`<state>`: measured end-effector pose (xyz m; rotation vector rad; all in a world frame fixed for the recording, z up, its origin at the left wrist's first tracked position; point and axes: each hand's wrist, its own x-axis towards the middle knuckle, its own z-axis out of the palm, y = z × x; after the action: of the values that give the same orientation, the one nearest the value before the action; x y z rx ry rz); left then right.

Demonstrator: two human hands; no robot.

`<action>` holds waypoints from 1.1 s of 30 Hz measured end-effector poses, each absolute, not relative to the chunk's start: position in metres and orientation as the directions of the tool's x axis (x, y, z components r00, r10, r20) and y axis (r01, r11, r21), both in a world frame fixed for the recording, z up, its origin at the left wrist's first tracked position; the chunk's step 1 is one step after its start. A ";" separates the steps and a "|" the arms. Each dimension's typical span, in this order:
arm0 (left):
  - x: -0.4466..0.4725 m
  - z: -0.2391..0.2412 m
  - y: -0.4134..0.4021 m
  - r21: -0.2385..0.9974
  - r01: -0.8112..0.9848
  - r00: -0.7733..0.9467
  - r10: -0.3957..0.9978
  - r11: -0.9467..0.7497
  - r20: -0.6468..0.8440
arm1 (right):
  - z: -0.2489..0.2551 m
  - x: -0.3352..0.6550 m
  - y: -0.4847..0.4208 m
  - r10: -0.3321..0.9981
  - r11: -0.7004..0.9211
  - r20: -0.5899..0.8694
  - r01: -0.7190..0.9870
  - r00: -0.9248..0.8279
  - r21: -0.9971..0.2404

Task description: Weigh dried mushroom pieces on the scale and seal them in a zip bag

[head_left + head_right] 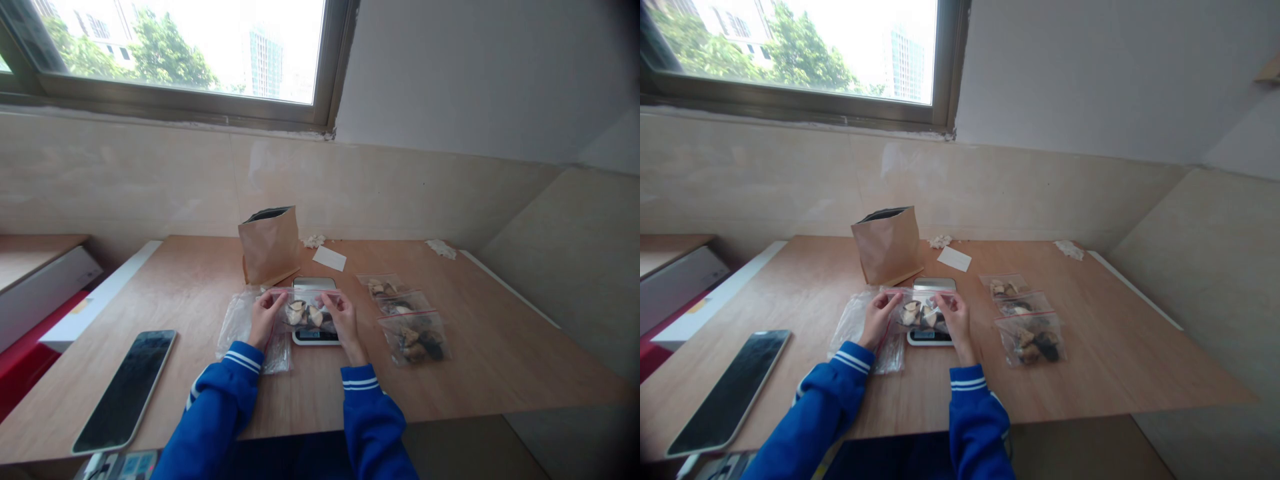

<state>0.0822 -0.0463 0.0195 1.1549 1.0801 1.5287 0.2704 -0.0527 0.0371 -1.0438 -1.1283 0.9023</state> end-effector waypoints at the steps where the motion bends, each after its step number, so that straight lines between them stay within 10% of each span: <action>1: 0.082 0.019 -0.046 0.967 -0.152 -0.152 0.972 -0.203 0.180 | 0.037 0.270 -0.053 0.943 0.278 0.263 -0.045 0.204 -0.960; 33: 0.086 0.027 -0.052 0.975 -0.139 -0.151 0.977 -0.174 0.153 | 0.035 0.266 -0.054 0.950 0.286 0.277 -0.049 0.146 -0.957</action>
<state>0.0862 -0.0521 0.0265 1.1435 1.1117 1.5025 0.2656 -0.0544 0.0347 -1.0112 -1.1802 0.9324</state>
